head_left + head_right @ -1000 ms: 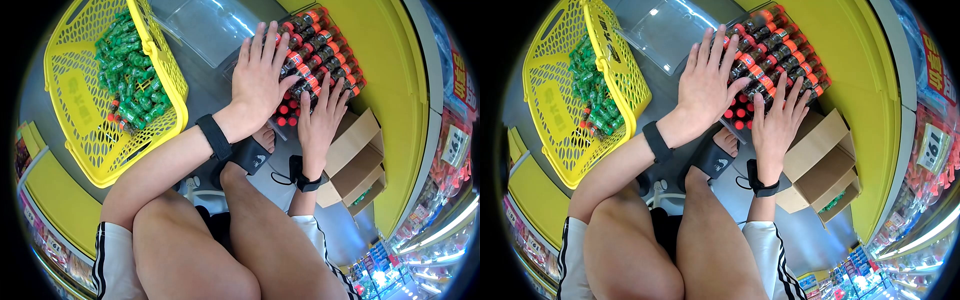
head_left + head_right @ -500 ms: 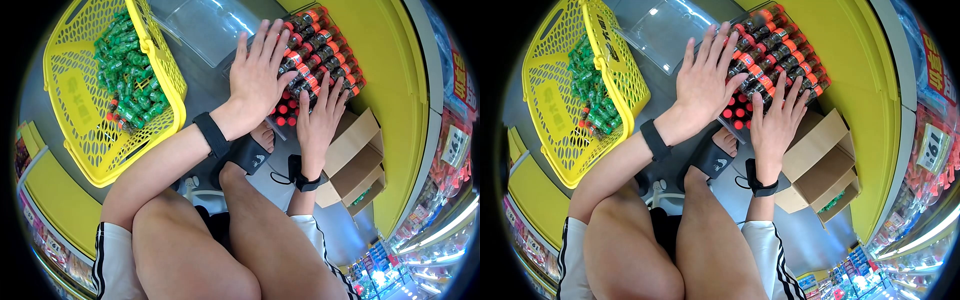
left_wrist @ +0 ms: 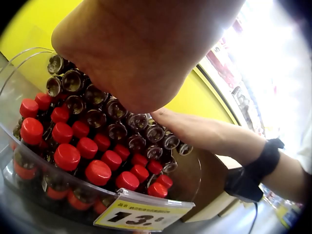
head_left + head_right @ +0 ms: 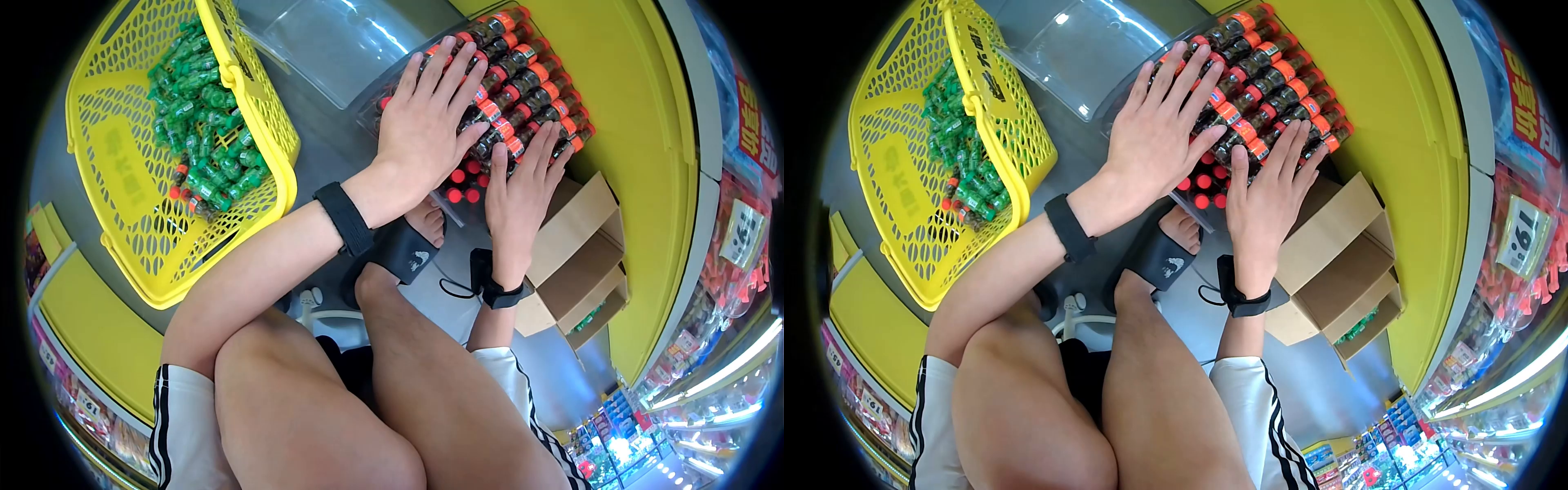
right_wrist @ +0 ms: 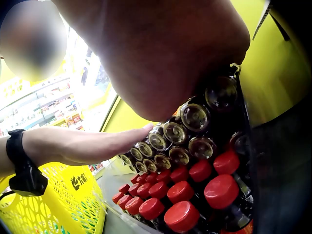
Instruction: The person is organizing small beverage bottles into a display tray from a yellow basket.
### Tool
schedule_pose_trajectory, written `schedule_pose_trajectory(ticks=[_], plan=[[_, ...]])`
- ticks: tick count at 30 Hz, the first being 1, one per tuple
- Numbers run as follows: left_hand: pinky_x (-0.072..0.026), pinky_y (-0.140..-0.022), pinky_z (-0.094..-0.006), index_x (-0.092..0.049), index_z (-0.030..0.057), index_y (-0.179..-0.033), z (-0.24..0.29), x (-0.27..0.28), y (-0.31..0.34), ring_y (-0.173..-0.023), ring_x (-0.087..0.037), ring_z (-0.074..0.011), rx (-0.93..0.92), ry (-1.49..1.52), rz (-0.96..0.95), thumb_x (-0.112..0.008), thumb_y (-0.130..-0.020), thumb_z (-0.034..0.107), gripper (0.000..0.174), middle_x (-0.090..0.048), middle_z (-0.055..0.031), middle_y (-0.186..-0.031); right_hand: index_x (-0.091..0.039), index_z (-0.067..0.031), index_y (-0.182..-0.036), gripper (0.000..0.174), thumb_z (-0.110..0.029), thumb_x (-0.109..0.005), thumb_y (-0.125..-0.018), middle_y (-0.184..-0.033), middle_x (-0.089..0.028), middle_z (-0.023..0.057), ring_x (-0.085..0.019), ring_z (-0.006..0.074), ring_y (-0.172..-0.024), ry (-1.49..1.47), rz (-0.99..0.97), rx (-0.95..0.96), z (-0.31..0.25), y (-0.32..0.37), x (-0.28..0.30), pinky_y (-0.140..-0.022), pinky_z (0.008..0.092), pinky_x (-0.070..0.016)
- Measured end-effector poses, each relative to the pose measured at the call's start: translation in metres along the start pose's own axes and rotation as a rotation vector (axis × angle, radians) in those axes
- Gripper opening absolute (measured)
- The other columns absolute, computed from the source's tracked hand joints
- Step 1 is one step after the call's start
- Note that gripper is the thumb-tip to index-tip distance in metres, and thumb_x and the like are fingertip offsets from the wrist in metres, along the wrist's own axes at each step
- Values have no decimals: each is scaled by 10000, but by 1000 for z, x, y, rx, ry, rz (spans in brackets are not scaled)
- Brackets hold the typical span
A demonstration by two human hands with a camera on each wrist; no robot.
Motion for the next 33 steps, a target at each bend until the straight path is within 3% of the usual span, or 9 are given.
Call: schedule_pose_trajectory(ticks=[6, 12, 14, 17, 18, 21, 22, 26, 33], plan=[[-200, -1363, -506, -343, 122, -1734, 0, -1, -2, -1677, -237, -320, 4, 35, 20, -517, -1114, 539, 767, -303, -119, -1801, -263, 0, -1729, 866, -583, -488, -1130, -1813, -243, 196, -131, 493, -1675, -21, -9, -12, 0, 0, 1, -1314, 647, -241], [-202, -1359, -515, -346, 87, -1725, 0, 8, -3, -1676, -243, -318, -19, 103, 63, -531, -1106, 531, 784, -317, -108, -1797, -303, -133, -1751, 993, -664, -671, -996, -1828, -244, 140, -124, 469, -1686, 70, 32, 8, -9, 2, 16, -1344, 621, -157], [-218, -1354, -518, -401, 39, -1684, 8, 21, -1, -1673, -256, -334, -104, 173, 100, -596, -1077, 476, 773, -352, -144, -1775, -338, -209, -1748, 1041, -645, -771, -908, -1831, -259, 99, -143, 436, -1692, 7, 51, 73, -11, 2, 19, -1346, 618, -153], [-234, -1349, -518, -489, 2, -1601, 26, 32, 9, -1654, -293, -364, -222, 122, 65, -665, -1037, 400, 712, -421, -192, -1713, -358, -218, -1742, 1019, -592, -795, -900, -1828, -274, 85, -162, 409, -1694, 5, 32, 158, -9, 0, 17, -1342, 624, -165], [-303, -1311, -511, -568, -6, -1503, 29, 35, 13, -1553, -421, -377, -259, 89, 121, -705, -1011, 349, 623, -519, -212, -1598, -369, -215, -1737, 994, -578, -791, -913, -1823, -284, 91, -181, 400, -1692, 3, 18, 167, -11, 0, 19, -1337, 624, -185], [-391, -1212, -495, -600, -1, -1439, 20, 21, 25, -1384, -528, -347, -163, 180, 41, -708, -1012, 349, 563, -598, -177, -1463, -370, -212, -1736, 972, -581, -773, -932, -1821, -288, 94, -185, 407, -1689, -7, 14, 186, -10, 0, 17, -1333, 628, -197], [-449, -1055, -471, -633, -2, -1315, 15, 25, 27, -1205, -567, -318, -161, 206, 104, -710, -1008, 363, 483, -632, -151, -1298, -369, -210, -1735, 971, -581, -774, -934, -1812, -305, 99, -207, 412, -1681, -5, 20, 186, -12, 0, 19, -1324, 633, -223], [-457, -895, -451, -618, 5, -1134, 3, 25, 32, -1044, -574, -325, -62, 235, 34, -713, -1013, 361, 388, -592, -153, -1115, -374, -207, -1731, 978, -566, -795, -925, -1788, -352, 104, -263, 418, -1660, 49, 12, 203, -19, 1, 18, -1301, 638, -285], [-472, -901, -462, -600, -51, -1146, -6, 16, 31, -1009, -602, -373, -37, 298, 4, -685, -1043, 331, 405, -586, -205, -1107, -382, -199, -1726, 914, -536, -762, -966, -1777, -372, 103, -323, 421, -1632, 39, 17, 217, -19, 0, 12, -1299, 619, -304]])
Point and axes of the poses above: each hand's wrist, its own y-axis away from the middle knuckle, its own x-axis out of the back of the hand, z = x × y, the point moved 7 cm from there along -y, towards the middle knuckle
